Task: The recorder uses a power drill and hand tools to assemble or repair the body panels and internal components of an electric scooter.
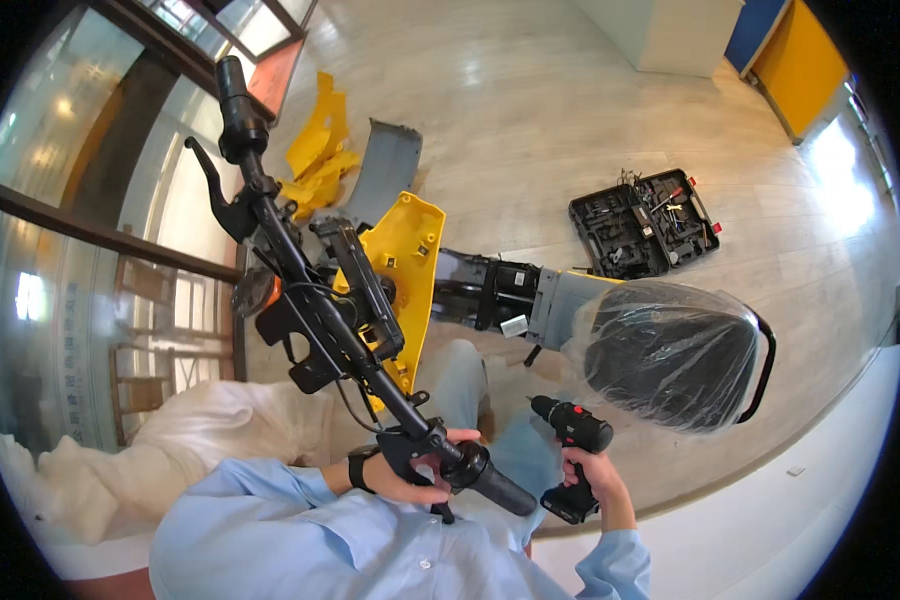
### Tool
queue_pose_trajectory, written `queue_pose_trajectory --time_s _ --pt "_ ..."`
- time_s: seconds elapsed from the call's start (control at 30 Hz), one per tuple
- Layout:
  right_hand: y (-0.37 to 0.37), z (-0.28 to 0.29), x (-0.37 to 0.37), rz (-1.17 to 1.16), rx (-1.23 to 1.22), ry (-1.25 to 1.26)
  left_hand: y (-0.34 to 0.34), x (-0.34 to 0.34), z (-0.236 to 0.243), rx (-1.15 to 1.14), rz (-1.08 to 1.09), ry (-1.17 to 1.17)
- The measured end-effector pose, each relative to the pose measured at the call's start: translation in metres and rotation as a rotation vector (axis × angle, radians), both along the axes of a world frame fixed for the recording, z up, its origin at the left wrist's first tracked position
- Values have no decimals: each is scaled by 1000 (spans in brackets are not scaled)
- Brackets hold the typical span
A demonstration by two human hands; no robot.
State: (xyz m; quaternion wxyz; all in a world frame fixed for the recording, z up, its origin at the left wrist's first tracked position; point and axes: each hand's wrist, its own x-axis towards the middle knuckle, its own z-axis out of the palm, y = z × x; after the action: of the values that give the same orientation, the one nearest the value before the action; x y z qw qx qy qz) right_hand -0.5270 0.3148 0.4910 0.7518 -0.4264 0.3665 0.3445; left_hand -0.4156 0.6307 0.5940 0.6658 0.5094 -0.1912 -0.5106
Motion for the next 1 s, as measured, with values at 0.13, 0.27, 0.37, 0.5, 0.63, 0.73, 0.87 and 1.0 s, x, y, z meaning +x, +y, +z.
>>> queue_pose_trajectory --time_s 0.13,0.27,0.37,0.5,0.63,0.73,0.87,1.0 --pt "11 -27 3 5 20 -98 -11 -7 -13 -161 -23 7" --pt "37 -80 6 25 -65 -56 -11 -18 -13 -179 38 205" --pt "69 -93 8 -272 -177 -50 -5 -34 -58 -320 17 -38" --pt "100 -124 -7 -626 68 -175 36 -65 -87 -221 109 -737" --pt "85 -168 -11 -731 701 -297 75 -55 -98 -358 694 -1674" --pt "84 -157 1 -691 671 -385 101 -29 -67 -318 918 -1943" --pt "76 -149 28 -563 545 -383 95 10 -5 -407 1186 -2157" --pt "88 -148 46 -689 -156 -429 50 4 43 -395 865 -2515"
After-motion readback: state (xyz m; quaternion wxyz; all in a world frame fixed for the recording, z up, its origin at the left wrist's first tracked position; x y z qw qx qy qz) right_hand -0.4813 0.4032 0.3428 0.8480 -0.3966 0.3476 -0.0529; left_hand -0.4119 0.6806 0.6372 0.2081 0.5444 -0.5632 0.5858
